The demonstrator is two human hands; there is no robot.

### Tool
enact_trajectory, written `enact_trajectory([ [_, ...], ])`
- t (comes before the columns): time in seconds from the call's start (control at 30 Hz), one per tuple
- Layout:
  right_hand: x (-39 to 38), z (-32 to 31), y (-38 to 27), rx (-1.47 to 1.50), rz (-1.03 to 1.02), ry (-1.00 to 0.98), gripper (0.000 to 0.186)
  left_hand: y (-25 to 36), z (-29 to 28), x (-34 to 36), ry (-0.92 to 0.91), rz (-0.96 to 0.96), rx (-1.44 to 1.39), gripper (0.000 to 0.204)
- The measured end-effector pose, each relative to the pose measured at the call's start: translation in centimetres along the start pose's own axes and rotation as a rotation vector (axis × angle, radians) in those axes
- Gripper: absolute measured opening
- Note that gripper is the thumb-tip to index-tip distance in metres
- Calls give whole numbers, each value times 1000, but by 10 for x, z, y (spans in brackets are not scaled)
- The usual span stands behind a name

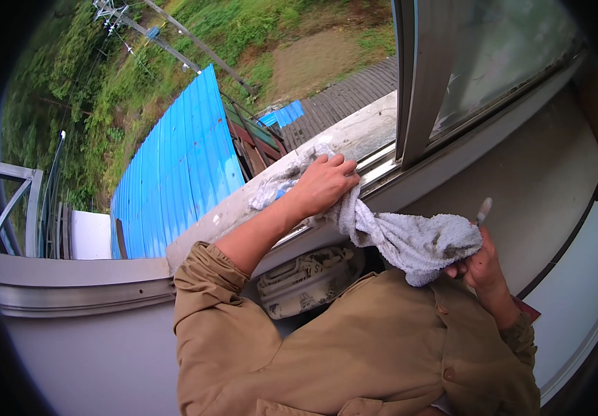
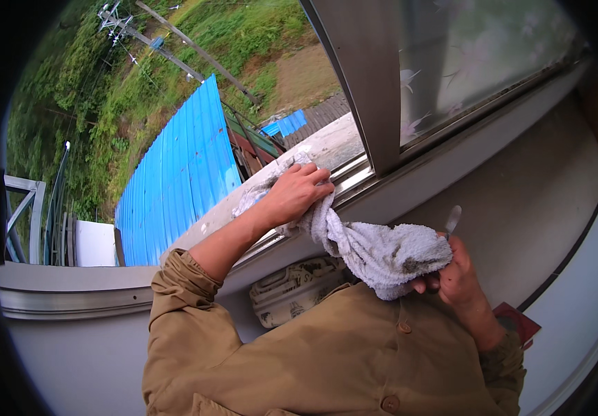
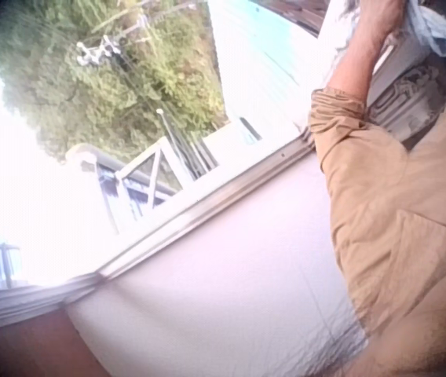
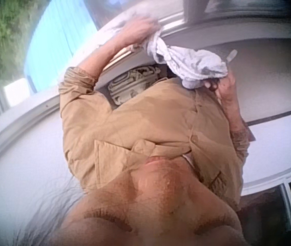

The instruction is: The person wipes the exterior window frame and sill with a white cloth, moving along the length of the frame. They occasionally use a small metal tool to scrape or pry at the frame while continuing to wipe. The person remains standing at the open window throughout.

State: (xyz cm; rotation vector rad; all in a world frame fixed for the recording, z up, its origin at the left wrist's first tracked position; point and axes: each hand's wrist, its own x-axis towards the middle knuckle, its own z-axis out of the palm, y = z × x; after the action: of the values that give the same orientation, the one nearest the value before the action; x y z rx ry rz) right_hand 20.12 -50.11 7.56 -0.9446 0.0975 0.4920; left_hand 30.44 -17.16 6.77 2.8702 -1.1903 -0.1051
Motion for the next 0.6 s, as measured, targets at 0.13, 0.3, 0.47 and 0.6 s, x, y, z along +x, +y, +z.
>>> enact_trajectory([
  [0.13, -1, -9, 2, 72, 52, 72, 27, -14, 17, 2, 90, 58, -183, 20],
  [0.3, -1, -7, 10, 5, -25, 157, 34, -10, 29, 3, 241, 15, -440, 20],
  [0.47, 9, 3, 6, 33, -28, 236, 34, -7, 32, 11, 426, -4, -508, 17],
  [0.6, 12, 20, -1, 14, -35, 139, 30, -18, 15, 13, 795, -463, -1005, 7],
])
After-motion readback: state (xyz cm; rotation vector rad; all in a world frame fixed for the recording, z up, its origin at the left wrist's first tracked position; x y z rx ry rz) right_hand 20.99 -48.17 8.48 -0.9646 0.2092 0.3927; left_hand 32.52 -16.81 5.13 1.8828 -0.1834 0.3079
